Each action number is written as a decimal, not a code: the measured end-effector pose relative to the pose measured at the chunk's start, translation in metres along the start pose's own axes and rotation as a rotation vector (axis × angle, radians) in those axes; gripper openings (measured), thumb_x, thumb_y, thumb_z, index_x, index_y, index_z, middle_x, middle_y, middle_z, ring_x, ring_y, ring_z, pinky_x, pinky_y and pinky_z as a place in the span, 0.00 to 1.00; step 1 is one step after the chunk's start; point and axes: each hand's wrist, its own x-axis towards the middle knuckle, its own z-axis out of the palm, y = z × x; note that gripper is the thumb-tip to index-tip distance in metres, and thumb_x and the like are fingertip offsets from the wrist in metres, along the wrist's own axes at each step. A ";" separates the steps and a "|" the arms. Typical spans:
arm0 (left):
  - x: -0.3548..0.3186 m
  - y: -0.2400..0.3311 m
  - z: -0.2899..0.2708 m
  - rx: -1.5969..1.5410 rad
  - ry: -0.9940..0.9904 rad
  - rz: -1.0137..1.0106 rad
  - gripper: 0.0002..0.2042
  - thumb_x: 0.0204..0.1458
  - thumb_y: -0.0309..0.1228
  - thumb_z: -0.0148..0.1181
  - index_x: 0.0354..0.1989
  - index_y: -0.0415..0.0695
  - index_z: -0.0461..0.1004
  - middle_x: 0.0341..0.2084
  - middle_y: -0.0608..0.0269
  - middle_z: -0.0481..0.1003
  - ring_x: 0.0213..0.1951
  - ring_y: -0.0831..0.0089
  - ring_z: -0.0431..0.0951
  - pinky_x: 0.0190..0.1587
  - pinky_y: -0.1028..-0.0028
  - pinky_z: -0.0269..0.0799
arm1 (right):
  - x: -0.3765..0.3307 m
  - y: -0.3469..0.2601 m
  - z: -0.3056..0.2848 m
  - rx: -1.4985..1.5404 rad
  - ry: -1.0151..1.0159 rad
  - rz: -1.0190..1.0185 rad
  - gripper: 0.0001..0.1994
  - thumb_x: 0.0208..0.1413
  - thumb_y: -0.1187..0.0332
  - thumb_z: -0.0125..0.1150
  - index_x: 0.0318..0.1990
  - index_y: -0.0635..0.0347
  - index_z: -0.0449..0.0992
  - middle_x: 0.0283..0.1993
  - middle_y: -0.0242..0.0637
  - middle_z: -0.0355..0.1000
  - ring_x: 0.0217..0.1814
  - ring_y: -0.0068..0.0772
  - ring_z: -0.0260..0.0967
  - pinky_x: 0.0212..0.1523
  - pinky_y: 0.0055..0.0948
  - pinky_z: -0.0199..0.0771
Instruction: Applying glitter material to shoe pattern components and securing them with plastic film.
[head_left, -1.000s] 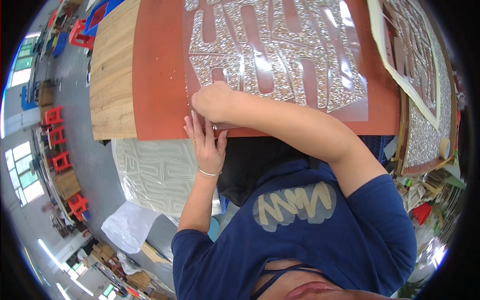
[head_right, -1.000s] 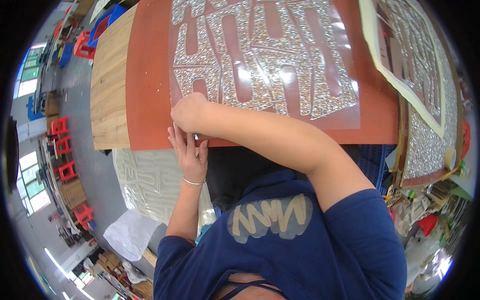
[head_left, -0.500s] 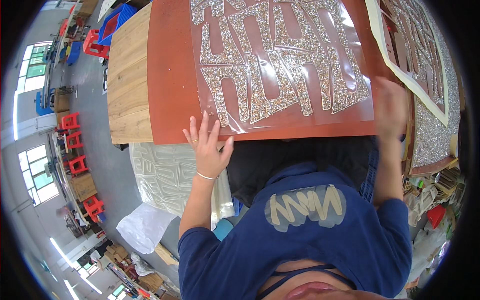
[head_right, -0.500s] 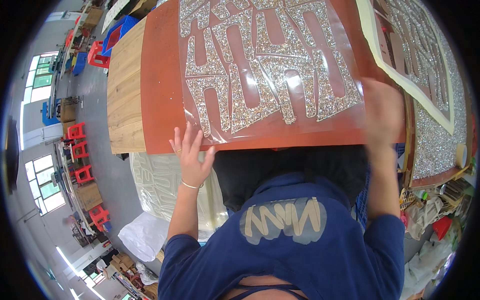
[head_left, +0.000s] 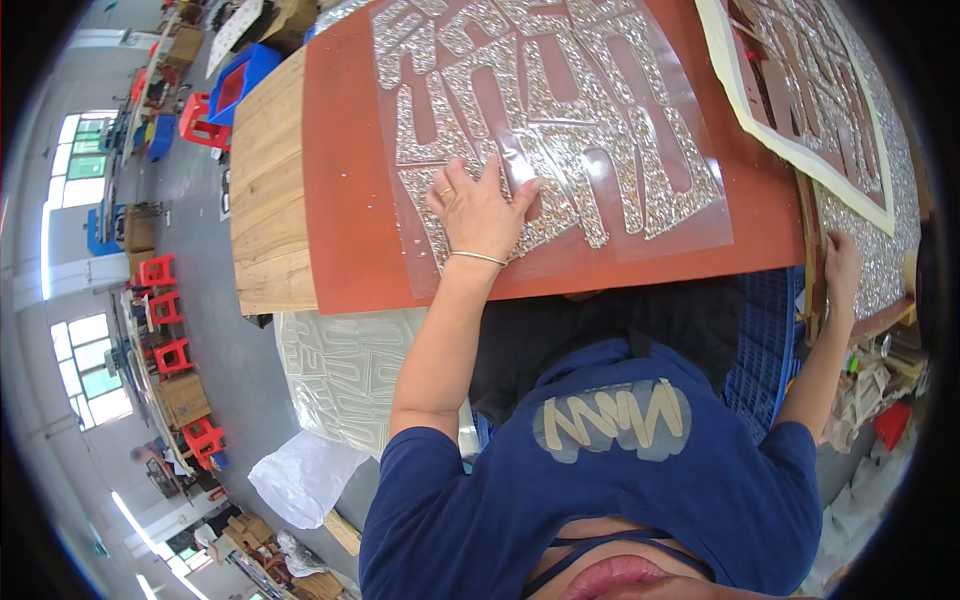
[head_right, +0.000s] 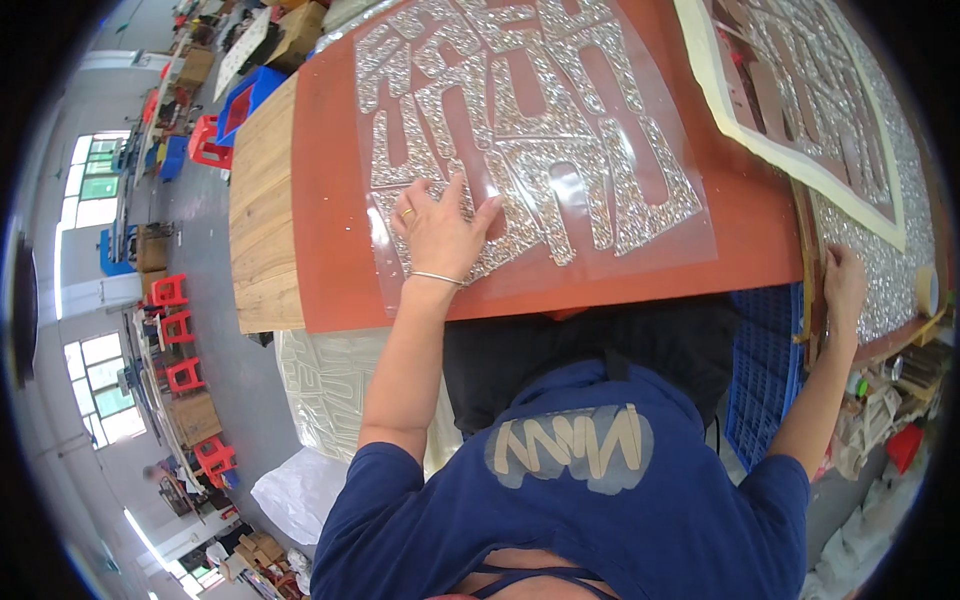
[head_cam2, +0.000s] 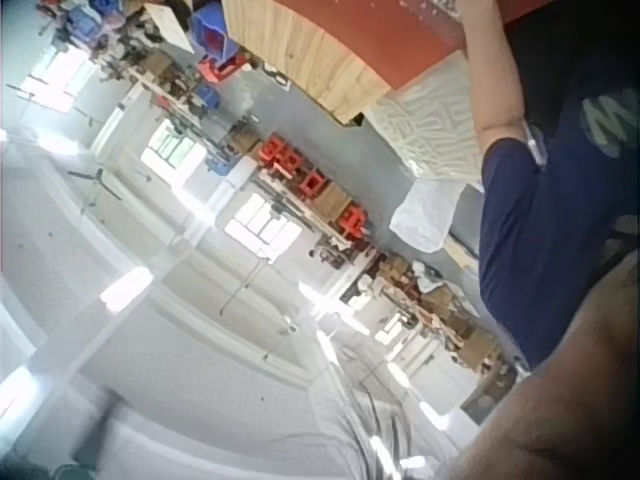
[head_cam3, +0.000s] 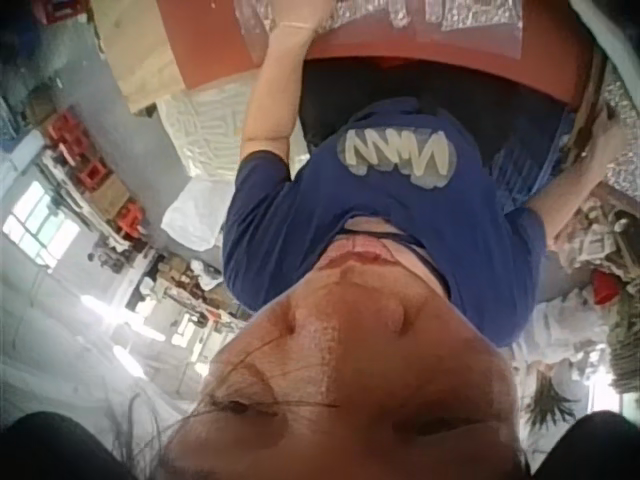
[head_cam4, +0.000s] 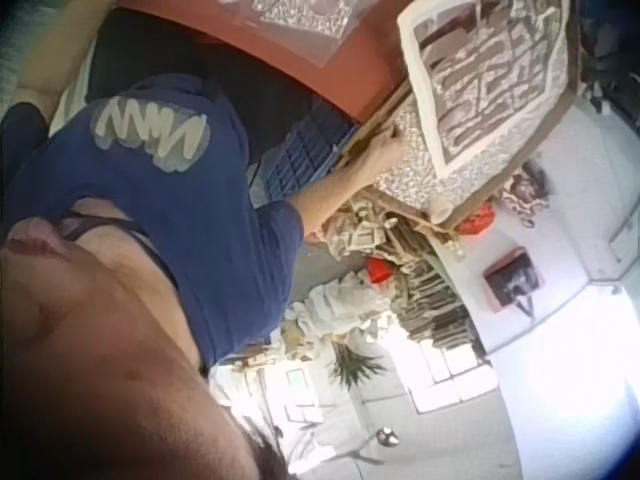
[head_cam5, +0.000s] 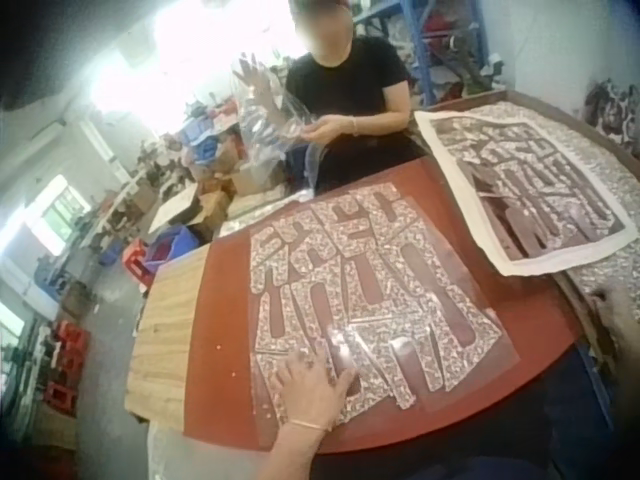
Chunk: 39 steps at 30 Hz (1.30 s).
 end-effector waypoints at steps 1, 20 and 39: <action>0.004 -0.004 0.002 0.011 0.013 -0.003 0.24 0.48 0.48 0.61 0.51 0.47 0.73 0.49 0.47 0.64 0.55 0.50 0.58 0.57 0.55 0.52 | 0.001 0.007 0.004 -0.036 -0.029 0.017 0.12 0.58 0.66 0.52 0.43 0.63 0.77 0.42 0.51 0.74 0.45 0.51 0.72 0.47 0.39 0.69; 0.015 -0.104 0.046 -0.521 0.248 -0.250 0.34 0.48 0.32 0.64 0.59 0.27 0.56 0.56 0.37 0.59 0.57 0.48 0.61 0.60 0.59 0.58 | -0.037 -0.539 0.110 0.770 0.037 -1.376 0.05 0.46 0.70 0.61 0.30 0.58 0.78 0.30 0.36 0.69 0.38 0.38 0.66 0.41 0.36 0.67; 0.018 -0.118 0.053 -0.389 0.161 -0.219 0.19 0.53 0.24 0.52 0.54 0.33 0.69 0.63 0.48 0.59 0.51 0.53 0.64 0.58 0.60 0.59 | -0.039 -0.555 0.113 0.546 0.184 -1.585 0.09 0.50 0.70 0.52 0.36 0.63 0.75 0.39 0.36 0.67 0.45 0.33 0.64 0.46 0.31 0.65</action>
